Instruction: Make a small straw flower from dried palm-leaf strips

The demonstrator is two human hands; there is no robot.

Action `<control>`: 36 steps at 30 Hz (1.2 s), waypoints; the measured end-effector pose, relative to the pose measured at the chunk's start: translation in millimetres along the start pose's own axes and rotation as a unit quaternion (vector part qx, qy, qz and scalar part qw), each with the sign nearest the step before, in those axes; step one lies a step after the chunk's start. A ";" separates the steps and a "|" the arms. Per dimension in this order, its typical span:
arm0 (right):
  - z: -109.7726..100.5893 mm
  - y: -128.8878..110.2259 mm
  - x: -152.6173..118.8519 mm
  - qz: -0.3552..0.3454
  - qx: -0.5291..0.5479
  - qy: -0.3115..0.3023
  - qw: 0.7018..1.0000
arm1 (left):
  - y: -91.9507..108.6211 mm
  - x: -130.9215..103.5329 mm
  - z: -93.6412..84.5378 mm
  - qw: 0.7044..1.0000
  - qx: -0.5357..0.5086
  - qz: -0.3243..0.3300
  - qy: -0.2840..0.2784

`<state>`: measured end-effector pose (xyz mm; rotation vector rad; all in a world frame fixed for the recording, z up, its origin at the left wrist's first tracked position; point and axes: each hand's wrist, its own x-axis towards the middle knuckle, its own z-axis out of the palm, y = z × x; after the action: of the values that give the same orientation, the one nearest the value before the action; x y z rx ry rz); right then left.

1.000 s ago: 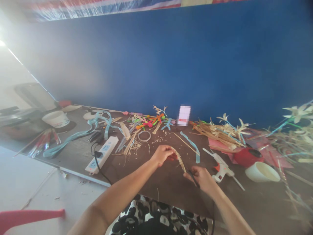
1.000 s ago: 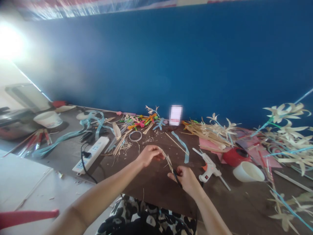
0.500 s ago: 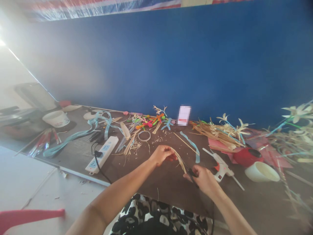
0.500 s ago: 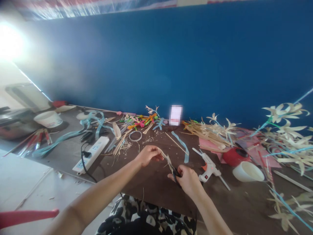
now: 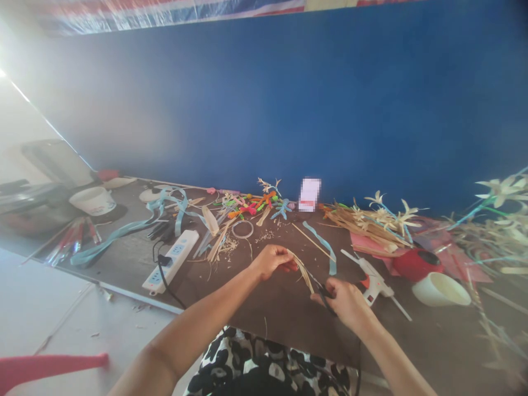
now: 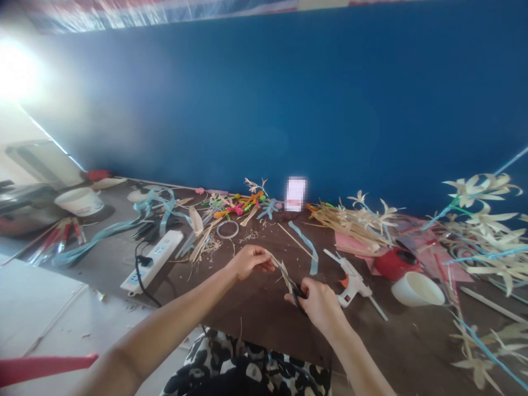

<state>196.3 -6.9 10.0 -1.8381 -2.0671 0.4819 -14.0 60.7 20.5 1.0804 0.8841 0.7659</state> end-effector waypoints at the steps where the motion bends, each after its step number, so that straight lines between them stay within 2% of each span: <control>1: 0.4 -0.4 0.0 0.002 0.000 -0.001 1.000 | 0.1 -0.1 -0.4 1.000 -0.001 -0.003 0.001; 22: 0.0 -2.8 4.0 -0.004 -0.005 0.000 1.000 | -4.4 0.9 -2.7 0.999 0.013 -0.026 -0.025; 25: 1.7 -2.6 4.4 0.005 0.018 -0.001 1.000 | -6.9 1.1 -4.7 0.999 0.019 -0.019 -0.032; 27: 3.4 -3.7 5.0 0.026 0.080 -0.017 0.996 | -7.6 0.8 -5.7 0.999 0.024 -0.017 -0.029; 29: 5.0 -6.6 5.8 0.057 0.194 -0.049 0.978 | -7.0 0.2 -5.5 0.999 0.031 -0.018 -0.027; 31: 6.5 -11.5 6.3 0.073 0.325 -0.067 0.941 | -5.3 -0.7 -3.6 0.998 0.045 -0.023 -0.028; 34: 9.4 -21.7 6.8 0.067 0.458 -0.029 0.886 | -2.5 -2.6 3.0 0.997 0.063 -0.038 -0.025; 36: 12.2 -29.0 7.1 0.059 0.498 -0.001 0.865 | -0.9 -4.4 8.5 0.996 0.077 -0.040 -0.020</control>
<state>164.3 -3.4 12.6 -1.2794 -1.2500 1.2794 -8.3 53.2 22.4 1.1858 0.9577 0.6154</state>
